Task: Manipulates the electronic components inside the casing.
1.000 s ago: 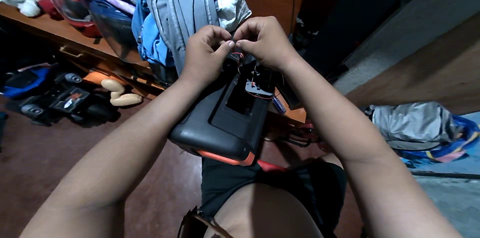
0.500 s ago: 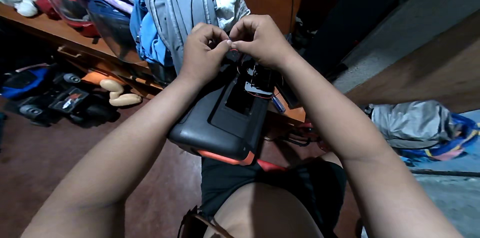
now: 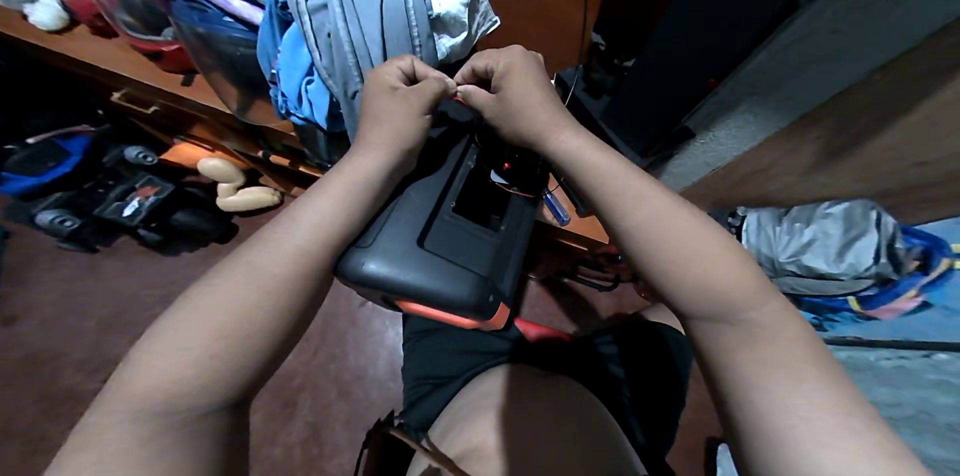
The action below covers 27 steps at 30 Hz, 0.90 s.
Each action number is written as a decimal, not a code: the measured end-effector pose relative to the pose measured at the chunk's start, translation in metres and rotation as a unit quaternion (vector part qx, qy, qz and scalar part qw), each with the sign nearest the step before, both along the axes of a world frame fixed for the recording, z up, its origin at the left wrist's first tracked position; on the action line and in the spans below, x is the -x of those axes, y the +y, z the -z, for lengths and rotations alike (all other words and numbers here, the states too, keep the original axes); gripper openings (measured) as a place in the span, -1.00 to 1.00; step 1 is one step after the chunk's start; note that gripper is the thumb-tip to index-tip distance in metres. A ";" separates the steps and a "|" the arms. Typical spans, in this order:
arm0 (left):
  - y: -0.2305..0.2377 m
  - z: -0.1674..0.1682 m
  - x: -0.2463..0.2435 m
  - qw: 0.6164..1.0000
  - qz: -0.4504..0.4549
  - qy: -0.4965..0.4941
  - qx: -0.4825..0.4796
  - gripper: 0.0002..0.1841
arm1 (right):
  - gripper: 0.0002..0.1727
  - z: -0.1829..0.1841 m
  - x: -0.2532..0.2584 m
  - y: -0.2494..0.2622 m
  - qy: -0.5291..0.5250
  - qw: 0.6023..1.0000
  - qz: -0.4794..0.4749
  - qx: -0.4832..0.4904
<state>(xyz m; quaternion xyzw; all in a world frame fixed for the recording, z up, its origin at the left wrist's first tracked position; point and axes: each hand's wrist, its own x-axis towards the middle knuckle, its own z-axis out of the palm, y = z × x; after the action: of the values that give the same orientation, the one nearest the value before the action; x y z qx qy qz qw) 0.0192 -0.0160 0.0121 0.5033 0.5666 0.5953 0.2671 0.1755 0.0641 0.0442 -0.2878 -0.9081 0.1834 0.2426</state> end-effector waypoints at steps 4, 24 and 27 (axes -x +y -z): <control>-0.002 0.002 0.009 0.998 0.024 0.053 0.005 -0.96 | -0.82 0.000 -0.001 0.004 0.002 1.000 -0.009 0.012; -0.003 -0.015 0.044 0.771 0.017 0.587 -0.246 -0.77 | -0.83 -0.007 -0.001 0.017 -0.034 0.996 -0.064 0.047; -0.001 -0.013 0.050 0.738 0.032 0.621 -0.264 -0.78 | -0.84 -0.008 -0.001 0.016 -0.043 0.996 -0.065 0.050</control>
<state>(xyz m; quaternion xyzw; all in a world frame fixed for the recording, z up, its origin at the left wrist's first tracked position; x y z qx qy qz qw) -0.0307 -0.0165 0.0255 0.8291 0.4108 0.2678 -0.2684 0.1766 0.0799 0.0525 -0.2477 -0.9240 0.2318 0.1762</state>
